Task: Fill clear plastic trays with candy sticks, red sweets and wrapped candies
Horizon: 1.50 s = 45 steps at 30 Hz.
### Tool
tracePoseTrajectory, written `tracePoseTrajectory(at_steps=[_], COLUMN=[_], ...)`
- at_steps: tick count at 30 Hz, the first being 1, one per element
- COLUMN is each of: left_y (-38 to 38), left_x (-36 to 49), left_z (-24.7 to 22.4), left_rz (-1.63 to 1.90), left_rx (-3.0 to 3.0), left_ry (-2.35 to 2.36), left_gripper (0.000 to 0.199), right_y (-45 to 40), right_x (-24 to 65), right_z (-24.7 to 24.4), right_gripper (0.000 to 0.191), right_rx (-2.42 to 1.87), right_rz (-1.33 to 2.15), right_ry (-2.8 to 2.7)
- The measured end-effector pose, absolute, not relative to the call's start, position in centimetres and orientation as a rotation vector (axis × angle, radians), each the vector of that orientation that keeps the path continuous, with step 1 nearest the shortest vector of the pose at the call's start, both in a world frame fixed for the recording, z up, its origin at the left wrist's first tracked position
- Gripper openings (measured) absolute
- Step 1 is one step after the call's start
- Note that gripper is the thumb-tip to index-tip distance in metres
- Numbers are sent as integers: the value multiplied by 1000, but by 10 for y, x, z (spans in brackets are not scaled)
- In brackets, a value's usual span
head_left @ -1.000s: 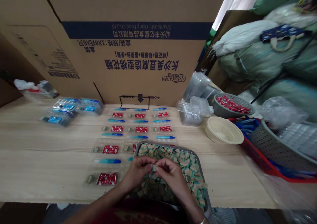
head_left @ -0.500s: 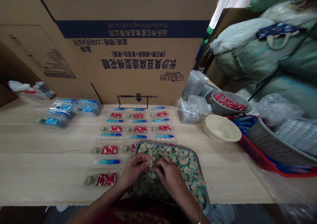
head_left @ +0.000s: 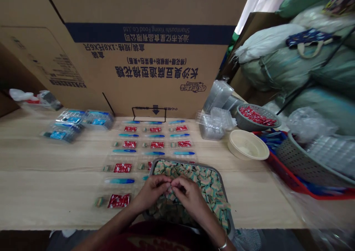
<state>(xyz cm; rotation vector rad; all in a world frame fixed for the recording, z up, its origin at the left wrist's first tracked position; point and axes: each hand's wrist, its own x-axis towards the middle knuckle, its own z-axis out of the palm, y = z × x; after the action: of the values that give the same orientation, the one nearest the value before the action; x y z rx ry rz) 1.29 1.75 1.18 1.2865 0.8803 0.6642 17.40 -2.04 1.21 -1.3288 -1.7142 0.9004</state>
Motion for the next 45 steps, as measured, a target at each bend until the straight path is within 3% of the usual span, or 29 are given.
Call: tracePoseTrajectory(at_steps=[6,9,13,16,20,23,32,39,45], left_y=[18,20,23,23,22,22,18,20,14], left_x=[9,8,8,9,14,20,17,18,21], left_z=[3,-5,-10,-10,-7,-3,6,12,13], left_rz=[726,781,831,843,945,1014,975,1052,1101], left_rx=[1192,1170,1157,1126,1055,1000,1021,952,971], left_ry=[959,1026,1057,1052,1079,1073,988,1034,1058], left_gripper=[21,21,20,16,17,19,18,19,23], right_y=[-12,-4,3,5,1,-3,-8,-8,-7], right_x=[178,181,179,178,178,172,165,160,147], right_z=[5,7,9,9,8,5,7,8,3], right_gripper=[11,19,14,15,4,16,22,36,30], right_rx=[-1445,-1610,-1751,-1686,-1486,-1325,-1344,-1273,-1339], right_rz=[766,606,505,587,988,1201,1114,1343,1110], right_ry=[-1632,-1839,-2124,-2070,-1607,-1333,-1146,-1008,-1003])
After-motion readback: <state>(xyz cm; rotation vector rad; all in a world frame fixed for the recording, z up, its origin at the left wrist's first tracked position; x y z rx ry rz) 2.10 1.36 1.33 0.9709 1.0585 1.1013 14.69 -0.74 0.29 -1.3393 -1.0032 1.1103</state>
